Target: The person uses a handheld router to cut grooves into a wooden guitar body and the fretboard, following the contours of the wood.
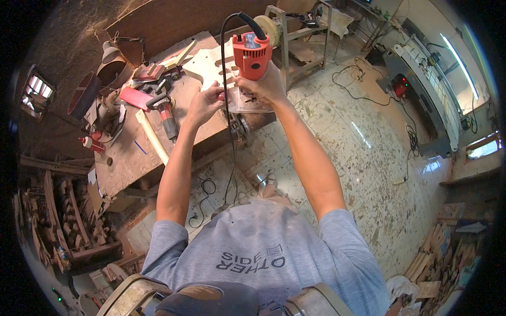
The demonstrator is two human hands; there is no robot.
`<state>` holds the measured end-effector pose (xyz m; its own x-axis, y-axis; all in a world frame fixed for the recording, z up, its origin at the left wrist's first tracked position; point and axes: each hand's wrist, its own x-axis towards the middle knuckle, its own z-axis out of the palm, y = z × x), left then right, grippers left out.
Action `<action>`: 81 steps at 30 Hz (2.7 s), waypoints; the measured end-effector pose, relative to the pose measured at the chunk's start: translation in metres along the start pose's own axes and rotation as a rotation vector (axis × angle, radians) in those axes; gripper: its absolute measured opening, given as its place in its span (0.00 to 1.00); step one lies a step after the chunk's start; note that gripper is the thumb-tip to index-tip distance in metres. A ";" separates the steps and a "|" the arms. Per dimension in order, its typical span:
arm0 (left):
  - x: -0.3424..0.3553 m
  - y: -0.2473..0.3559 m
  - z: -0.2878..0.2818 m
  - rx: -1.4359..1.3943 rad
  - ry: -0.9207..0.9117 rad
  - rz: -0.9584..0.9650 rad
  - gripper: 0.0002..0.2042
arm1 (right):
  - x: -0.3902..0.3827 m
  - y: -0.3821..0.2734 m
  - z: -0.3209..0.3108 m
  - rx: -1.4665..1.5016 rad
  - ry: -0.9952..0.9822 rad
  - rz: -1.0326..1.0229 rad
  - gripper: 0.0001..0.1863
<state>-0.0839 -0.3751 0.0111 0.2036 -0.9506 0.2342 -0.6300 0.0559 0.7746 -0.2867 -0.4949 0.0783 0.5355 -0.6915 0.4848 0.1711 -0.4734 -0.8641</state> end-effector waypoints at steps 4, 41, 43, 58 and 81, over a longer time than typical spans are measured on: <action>-0.002 0.013 0.001 -0.076 0.005 -0.016 0.21 | -0.003 0.004 -0.004 -0.054 0.004 0.022 0.15; 0.016 -0.010 0.001 0.189 0.057 0.014 0.18 | 0.017 0.024 0.001 0.035 0.038 0.101 0.30; 0.019 -0.011 0.000 0.194 0.070 0.021 0.18 | 0.022 0.030 0.000 0.031 0.020 0.114 0.30; 0.036 -0.029 -0.002 -0.065 0.119 -0.059 0.21 | 0.049 0.045 0.006 -0.016 -0.023 0.020 0.26; 0.025 -0.022 0.000 -0.017 0.104 -0.011 0.17 | 0.035 0.020 0.003 -0.125 0.012 -0.039 0.26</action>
<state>-0.0650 -0.3995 0.0004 0.2872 -0.9145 0.2850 -0.6149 0.0521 0.7869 -0.2620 -0.5266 0.0771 0.5205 -0.6774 0.5198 0.0868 -0.5637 -0.8214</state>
